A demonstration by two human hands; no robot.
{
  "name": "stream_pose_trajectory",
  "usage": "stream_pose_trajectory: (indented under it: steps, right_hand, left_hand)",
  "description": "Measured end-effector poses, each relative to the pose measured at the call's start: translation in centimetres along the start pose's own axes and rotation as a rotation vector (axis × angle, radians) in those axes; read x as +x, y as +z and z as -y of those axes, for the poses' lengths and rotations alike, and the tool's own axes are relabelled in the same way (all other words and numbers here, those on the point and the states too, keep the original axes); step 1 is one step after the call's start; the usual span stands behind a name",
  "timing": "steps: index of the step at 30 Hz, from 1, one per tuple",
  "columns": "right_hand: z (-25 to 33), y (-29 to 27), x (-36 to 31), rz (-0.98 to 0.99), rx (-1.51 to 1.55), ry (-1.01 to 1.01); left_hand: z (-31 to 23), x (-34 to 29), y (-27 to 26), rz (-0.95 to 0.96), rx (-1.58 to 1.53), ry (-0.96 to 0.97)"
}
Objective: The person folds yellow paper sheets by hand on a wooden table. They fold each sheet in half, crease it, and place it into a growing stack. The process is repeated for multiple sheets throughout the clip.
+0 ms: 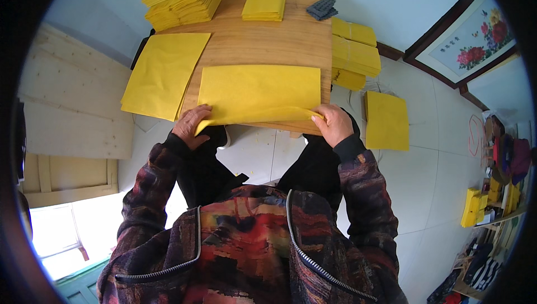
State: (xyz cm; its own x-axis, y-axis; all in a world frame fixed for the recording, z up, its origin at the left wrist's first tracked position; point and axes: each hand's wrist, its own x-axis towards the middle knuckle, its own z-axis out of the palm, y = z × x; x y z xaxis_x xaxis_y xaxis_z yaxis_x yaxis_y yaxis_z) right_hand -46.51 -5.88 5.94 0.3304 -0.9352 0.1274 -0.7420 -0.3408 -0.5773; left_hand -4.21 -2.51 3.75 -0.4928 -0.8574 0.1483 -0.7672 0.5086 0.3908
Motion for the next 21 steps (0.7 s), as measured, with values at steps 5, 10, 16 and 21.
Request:
stream_pose_trajectory:
  steps: [5, 10, 16, 21]
  right_hand:
    - [-0.2, -0.4, 2.5, 0.052, 0.075, 0.110]
    - [-1.1, 0.7, 3.9, -0.024, 0.088, 0.161]
    - [-2.4, 2.6, 5.1, -0.101, 0.078, 0.263]
    - [-2.1, 2.9, 5.3, -0.116, -0.072, 0.340]
  left_hand:
    - [1.5, 1.1, 0.6, -0.065, -0.490, -0.399]
    - [2.9, 2.6, 2.3, -0.330, -0.975, -0.490]
    - [4.2, 4.6, 2.8, -0.376, -0.887, -0.507]
    - [3.8, 6.5, 2.1, -0.304, -0.385, -0.682]
